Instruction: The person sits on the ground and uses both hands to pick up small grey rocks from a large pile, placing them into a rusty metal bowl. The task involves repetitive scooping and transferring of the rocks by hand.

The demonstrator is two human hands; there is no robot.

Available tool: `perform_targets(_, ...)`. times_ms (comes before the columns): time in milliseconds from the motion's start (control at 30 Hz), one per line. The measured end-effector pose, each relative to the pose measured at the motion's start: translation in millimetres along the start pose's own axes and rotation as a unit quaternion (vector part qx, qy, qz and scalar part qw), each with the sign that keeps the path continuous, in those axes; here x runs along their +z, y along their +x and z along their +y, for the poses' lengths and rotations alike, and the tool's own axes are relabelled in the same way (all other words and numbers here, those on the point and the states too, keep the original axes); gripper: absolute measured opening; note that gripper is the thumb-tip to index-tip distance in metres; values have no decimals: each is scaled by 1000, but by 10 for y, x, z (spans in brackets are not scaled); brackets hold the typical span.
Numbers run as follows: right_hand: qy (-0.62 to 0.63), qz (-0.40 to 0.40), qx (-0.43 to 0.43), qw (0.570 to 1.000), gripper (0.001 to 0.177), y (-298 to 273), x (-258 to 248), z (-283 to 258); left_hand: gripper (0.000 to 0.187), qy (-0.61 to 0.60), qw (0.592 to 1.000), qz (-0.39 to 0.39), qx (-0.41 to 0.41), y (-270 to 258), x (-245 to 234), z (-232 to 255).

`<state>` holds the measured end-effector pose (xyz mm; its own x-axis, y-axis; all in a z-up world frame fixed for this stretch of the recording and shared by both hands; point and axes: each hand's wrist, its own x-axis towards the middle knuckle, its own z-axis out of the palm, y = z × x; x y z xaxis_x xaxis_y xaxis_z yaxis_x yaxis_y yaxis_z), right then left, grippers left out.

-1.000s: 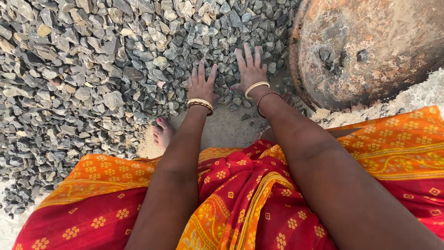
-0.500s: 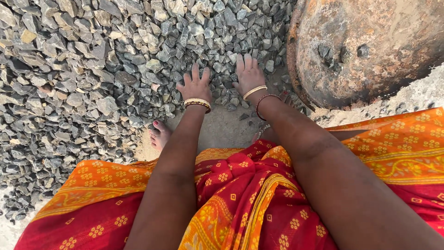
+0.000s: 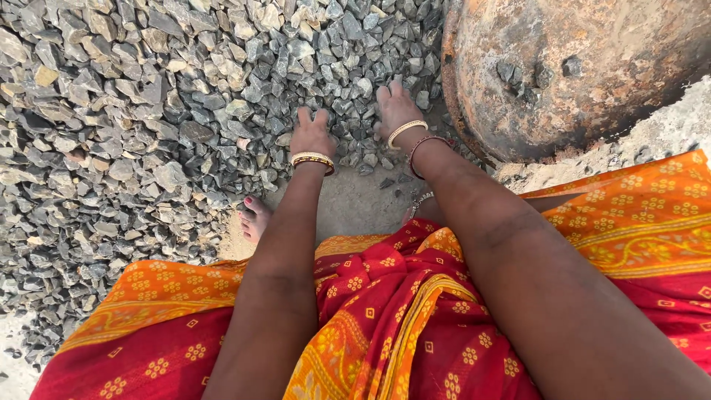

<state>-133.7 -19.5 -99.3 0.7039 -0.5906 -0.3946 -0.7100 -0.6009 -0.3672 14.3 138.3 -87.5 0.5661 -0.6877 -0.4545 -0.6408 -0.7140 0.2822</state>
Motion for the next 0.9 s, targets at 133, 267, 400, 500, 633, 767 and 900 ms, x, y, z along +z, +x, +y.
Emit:
perform_targets(133, 104, 16, 56, 993, 50, 124, 150, 148, 50, -144, 982, 115, 39, 271, 404, -277)
perform_targets(267, 352, 10, 129, 927, 35, 466, 707, 665, 43, -670, 732, -82, -93, 538, 285, -456)
perform_targets(400, 609, -72, 181, 769, 27, 366, 306, 599, 39, -845, 500, -183, -43, 424, 62, -621)
perform_targets(500, 753, -164, 173, 614, 30, 241, -65, 386, 35, -901, 384, -202, 16, 293, -106, -503)
perform_targets(633, 765, -223, 136, 589, 35, 210, -116, 150, 27, -873, 442, -193, -69, 157, -243, -132)
perform_targets(767, 726, -192, 177, 636, 39, 255, -45, -93, 22, -856, 488, -147, -83, 474, 362, -33)
perform_targets(900, 678, -77, 185, 707, 31, 356, 80, -7, 21, -829, 520, -187, -90, 603, 351, 365)
